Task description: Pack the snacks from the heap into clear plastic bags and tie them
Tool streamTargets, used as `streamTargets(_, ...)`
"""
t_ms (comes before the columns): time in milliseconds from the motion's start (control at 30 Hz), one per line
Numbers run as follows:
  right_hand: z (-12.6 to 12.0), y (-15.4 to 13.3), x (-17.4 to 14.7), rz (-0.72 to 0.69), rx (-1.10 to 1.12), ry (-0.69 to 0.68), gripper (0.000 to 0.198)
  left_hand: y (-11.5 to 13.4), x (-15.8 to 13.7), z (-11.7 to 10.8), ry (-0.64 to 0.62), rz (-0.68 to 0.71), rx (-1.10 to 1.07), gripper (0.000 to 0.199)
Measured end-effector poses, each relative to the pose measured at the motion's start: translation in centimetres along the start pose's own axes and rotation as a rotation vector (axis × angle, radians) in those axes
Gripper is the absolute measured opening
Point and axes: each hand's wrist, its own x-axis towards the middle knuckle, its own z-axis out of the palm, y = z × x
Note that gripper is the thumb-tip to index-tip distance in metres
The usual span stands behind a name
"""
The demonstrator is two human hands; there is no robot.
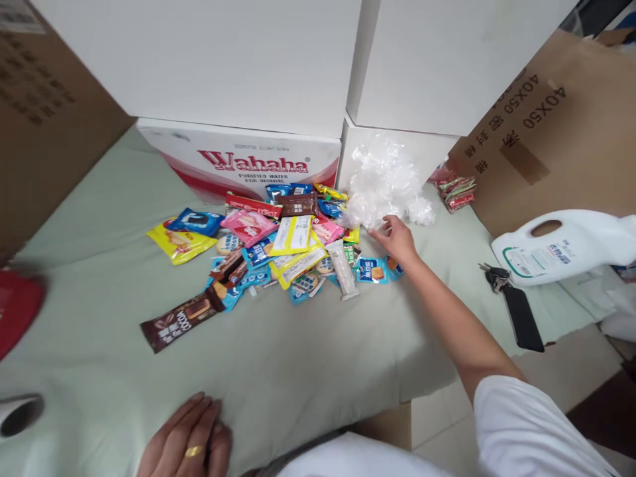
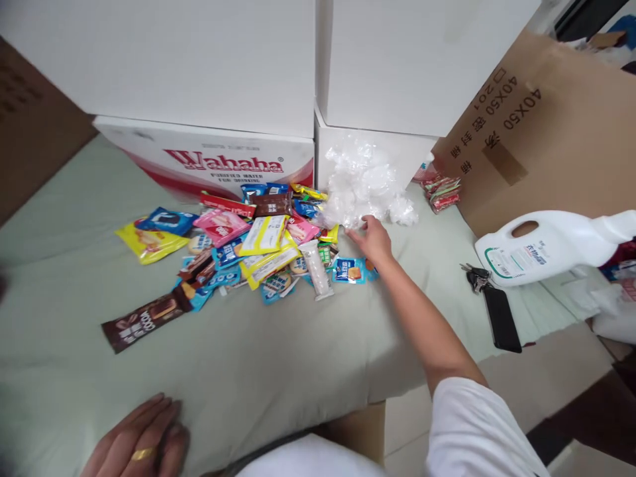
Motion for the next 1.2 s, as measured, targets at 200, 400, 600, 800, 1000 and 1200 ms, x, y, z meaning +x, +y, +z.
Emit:
streamTargets(200, -1.1, -1.2, -3.3, 0.2, 0.259, 0.067, 0.036, 1.1, 1.3, -1.2, 0.019, -0.275, -0.299, 0.012)
streamTargets(400, -2.3, -2.8, -15.1, 0.318, 0.694, -0.095, 0.047, 3.5, 8.7, -0.4, -0.327, -0.636, -1.107, 0.028)
streamTargets(600, 3.0, -5.1, -21.1, 0.369, 0.776, -0.548, 0.04, 5.6, 16.6, 5.6, -0.605, -0.718, -1.728, 0.058)
streamTargets(800, 4.6, -6.8, -23.1, -0.015, 0.442, -0.099, 0.039, 5.0, 15.6, 7.0, -0.389, -0.818, -1.766, 0.056)
streamTargets(1000, 6.0, -6.5, -24.8, 0.155, 0.569, -0.219, 0.036, 4.5, 15.3, 7.3, -0.385, -0.807, -1.85, 0.056)
streamTargets(1200, 3.0, -6.0, -23.6, 0.451, 0.936, 0.0, 0.044, 3.8, 15.7, 7.1, -0.406, -0.883, -2.023, 0.054)
